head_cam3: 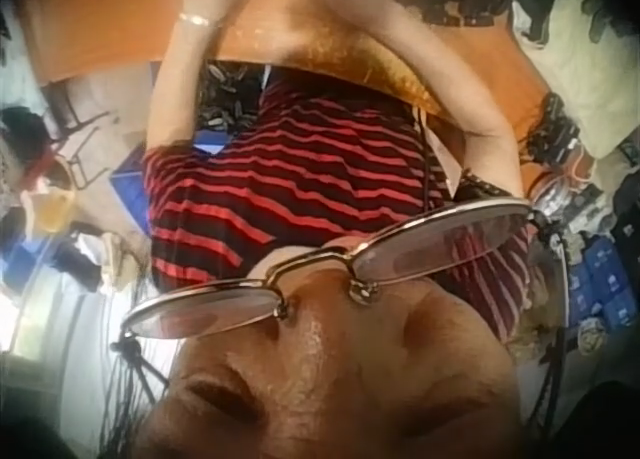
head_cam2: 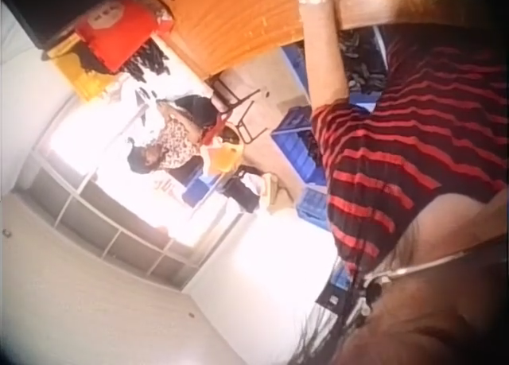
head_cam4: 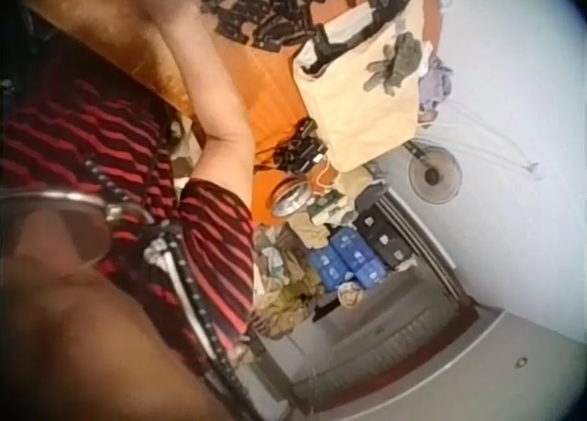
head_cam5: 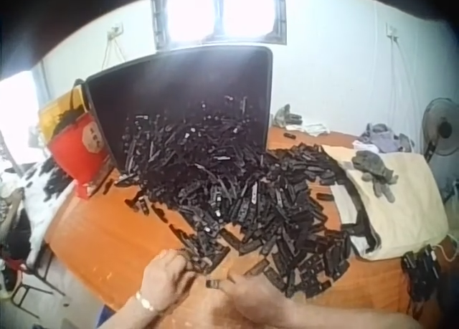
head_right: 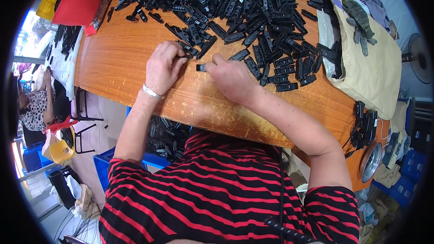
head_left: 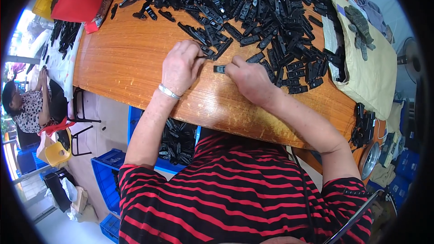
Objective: The worker is repetitively assembling small black plastic components at a workbench in a factory setting.
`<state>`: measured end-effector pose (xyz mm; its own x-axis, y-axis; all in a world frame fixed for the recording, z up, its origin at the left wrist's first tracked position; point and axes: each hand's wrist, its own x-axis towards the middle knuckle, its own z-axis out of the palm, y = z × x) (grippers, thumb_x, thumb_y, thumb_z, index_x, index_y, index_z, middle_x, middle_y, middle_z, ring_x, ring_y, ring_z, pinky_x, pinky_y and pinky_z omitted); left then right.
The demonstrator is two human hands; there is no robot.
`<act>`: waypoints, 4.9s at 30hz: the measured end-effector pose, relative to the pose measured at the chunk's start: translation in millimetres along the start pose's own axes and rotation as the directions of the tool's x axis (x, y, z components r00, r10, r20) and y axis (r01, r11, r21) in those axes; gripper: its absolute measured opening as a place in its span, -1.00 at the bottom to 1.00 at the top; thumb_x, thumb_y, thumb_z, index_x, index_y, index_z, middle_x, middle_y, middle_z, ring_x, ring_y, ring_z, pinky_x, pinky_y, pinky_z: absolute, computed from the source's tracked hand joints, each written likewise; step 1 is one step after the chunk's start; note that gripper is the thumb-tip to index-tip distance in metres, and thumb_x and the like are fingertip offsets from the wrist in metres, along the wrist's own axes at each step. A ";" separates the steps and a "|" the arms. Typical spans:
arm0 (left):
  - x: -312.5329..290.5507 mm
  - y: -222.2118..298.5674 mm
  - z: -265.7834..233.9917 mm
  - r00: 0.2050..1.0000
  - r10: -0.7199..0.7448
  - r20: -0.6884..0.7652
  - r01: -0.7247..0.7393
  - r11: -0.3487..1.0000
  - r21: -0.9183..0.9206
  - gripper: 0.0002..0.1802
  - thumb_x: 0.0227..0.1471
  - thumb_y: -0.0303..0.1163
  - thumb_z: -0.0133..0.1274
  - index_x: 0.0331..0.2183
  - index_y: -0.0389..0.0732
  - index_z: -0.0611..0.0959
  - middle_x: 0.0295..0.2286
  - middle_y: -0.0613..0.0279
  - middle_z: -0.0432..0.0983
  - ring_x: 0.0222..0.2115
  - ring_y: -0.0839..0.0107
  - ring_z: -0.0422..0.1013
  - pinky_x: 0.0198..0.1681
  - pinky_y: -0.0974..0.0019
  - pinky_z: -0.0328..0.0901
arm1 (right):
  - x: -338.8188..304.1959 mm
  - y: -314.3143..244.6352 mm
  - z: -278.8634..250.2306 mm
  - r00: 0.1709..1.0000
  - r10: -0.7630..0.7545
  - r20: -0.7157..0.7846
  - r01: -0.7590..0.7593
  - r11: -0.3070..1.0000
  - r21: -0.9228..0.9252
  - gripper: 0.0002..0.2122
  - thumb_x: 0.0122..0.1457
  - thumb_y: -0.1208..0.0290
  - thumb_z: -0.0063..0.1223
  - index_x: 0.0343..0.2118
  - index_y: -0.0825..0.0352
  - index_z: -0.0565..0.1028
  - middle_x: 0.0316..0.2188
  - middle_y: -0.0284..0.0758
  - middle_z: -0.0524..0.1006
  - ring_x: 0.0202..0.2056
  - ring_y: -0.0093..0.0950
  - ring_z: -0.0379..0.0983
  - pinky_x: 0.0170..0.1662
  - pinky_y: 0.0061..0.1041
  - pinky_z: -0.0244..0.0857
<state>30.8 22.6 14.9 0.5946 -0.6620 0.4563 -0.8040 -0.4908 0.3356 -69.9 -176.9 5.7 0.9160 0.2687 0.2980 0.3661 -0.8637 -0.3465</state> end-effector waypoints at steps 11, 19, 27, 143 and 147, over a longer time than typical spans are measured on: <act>-13.0 50.4 4.9 0.684 -0.635 0.358 0.342 -0.154 -0.927 -0.73 0.08 -0.63 0.02 -0.14 -0.31 0.40 -0.38 0.27 0.46 -0.49 0.58 0.47 -0.45 0.59 0.43 | 5.5 -31.8 -16.2 0.857 0.391 0.336 -0.465 0.304 0.831 -0.87 0.21 0.44 0.06 -0.29 0.41 0.49 -0.51 -0.45 0.48 -0.61 -0.72 0.33 -0.56 -0.67 0.21; -19.0 30.9 5.6 0.673 -0.565 0.477 0.608 0.055 -0.792 -0.85 0.03 -0.60 0.13 -0.29 -0.32 0.54 -0.49 0.28 0.52 -0.55 0.63 0.43 -0.50 0.62 0.35 | 1.9 -8.2 -10.4 0.795 0.451 0.406 -0.577 0.355 0.735 -0.85 0.24 0.43 0.01 -0.39 0.41 0.49 -0.67 -0.45 0.47 -0.70 -0.71 0.32 -0.62 -0.69 0.19; -25.1 27.8 22.2 0.694 -0.643 0.323 0.662 0.395 -0.636 -0.88 -0.06 -0.51 0.24 -0.43 -0.31 0.61 -0.56 0.32 0.51 -0.57 0.62 0.37 -0.48 0.52 0.30 | 2.7 -10.7 -2.0 0.784 0.500 0.367 -0.578 0.374 0.725 -0.82 0.23 0.39 0.03 -0.46 0.37 0.40 -0.67 -0.41 0.48 -0.70 -0.68 0.36 -0.64 -0.67 0.21; -74.3 1.2 -99.8 0.676 -0.664 0.319 0.669 0.735 0.111 -0.85 -0.11 -0.39 0.23 -0.40 -0.17 0.65 -0.43 0.16 0.54 -0.42 0.17 0.51 -0.34 0.23 0.38 | -36.9 13.1 -66.5 0.885 0.457 0.094 -0.422 0.870 -0.257 -0.73 -0.06 0.37 0.30 -0.36 0.29 0.42 -0.43 -0.24 0.47 -0.45 -0.21 0.49 -0.43 -0.31 0.37; -34.8 5.8 -46.4 0.893 -0.430 0.135 0.440 0.896 -0.053 -0.81 -0.09 -0.39 0.20 -0.32 -0.13 0.65 -0.41 0.16 0.52 -0.37 0.17 0.50 -0.30 0.20 0.39 | -32.0 9.6 -43.4 0.920 0.374 0.115 -0.339 0.910 -0.239 -0.78 -0.06 0.45 0.25 -0.36 0.29 0.44 -0.40 -0.26 0.45 -0.44 -0.20 0.49 -0.42 -0.28 0.40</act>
<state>5.4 69.0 39.2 0.8768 -0.4562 0.1518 -0.4593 -0.7013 0.5452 -102.8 -212.3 31.5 0.9988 -0.0262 0.0422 -0.0170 -0.9788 -0.2042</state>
